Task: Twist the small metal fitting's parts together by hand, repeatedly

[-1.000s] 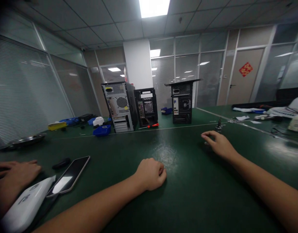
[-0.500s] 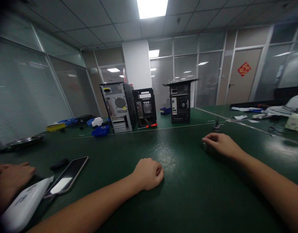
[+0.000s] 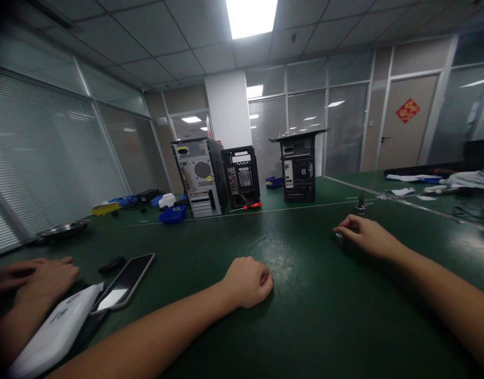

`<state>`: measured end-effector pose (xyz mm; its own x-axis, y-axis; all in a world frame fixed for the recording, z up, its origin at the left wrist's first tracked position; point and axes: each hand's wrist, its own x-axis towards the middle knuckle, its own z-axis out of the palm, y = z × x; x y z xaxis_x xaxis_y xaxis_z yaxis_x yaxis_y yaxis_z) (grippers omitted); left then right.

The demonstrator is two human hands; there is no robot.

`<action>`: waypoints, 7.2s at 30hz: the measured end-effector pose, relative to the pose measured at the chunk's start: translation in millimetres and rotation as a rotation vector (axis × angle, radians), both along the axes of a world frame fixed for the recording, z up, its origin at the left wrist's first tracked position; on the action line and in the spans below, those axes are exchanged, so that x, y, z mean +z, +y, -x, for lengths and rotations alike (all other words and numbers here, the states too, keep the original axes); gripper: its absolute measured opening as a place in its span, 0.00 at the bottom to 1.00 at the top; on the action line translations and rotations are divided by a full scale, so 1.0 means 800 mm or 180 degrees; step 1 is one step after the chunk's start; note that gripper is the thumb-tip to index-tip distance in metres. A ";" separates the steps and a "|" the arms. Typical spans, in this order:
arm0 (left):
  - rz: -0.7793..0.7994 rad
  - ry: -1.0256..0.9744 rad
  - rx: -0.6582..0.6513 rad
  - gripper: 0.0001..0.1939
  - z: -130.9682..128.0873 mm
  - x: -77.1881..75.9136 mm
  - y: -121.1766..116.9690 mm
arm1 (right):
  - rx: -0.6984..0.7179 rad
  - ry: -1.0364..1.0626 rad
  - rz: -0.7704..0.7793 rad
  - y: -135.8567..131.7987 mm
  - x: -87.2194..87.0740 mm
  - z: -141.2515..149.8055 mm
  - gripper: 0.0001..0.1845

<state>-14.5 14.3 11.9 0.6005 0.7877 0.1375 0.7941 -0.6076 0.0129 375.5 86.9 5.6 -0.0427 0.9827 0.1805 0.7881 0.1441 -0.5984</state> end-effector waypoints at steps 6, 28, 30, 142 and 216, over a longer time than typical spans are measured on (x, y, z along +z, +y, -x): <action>-0.0010 0.0012 -0.0026 0.18 0.000 0.002 -0.001 | -0.0016 -0.0068 -0.0137 0.001 -0.004 0.004 0.25; -0.0077 -0.0106 -0.0121 0.18 0.002 0.001 -0.001 | -0.0207 -0.0411 -0.0209 -0.007 0.004 0.020 0.29; -0.0063 -0.0104 -0.0114 0.18 0.002 0.003 -0.002 | -0.0204 -0.0437 -0.0236 -0.006 0.003 0.019 0.29; -0.0092 -0.0528 -0.0472 0.19 0.002 -0.009 0.007 | 0.0048 -0.0504 -0.0661 -0.013 -0.004 0.100 0.20; 0.0026 -0.0503 -0.1165 0.10 -0.009 -0.006 -0.011 | -0.0726 -0.0706 -0.0273 -0.003 0.013 -0.010 0.33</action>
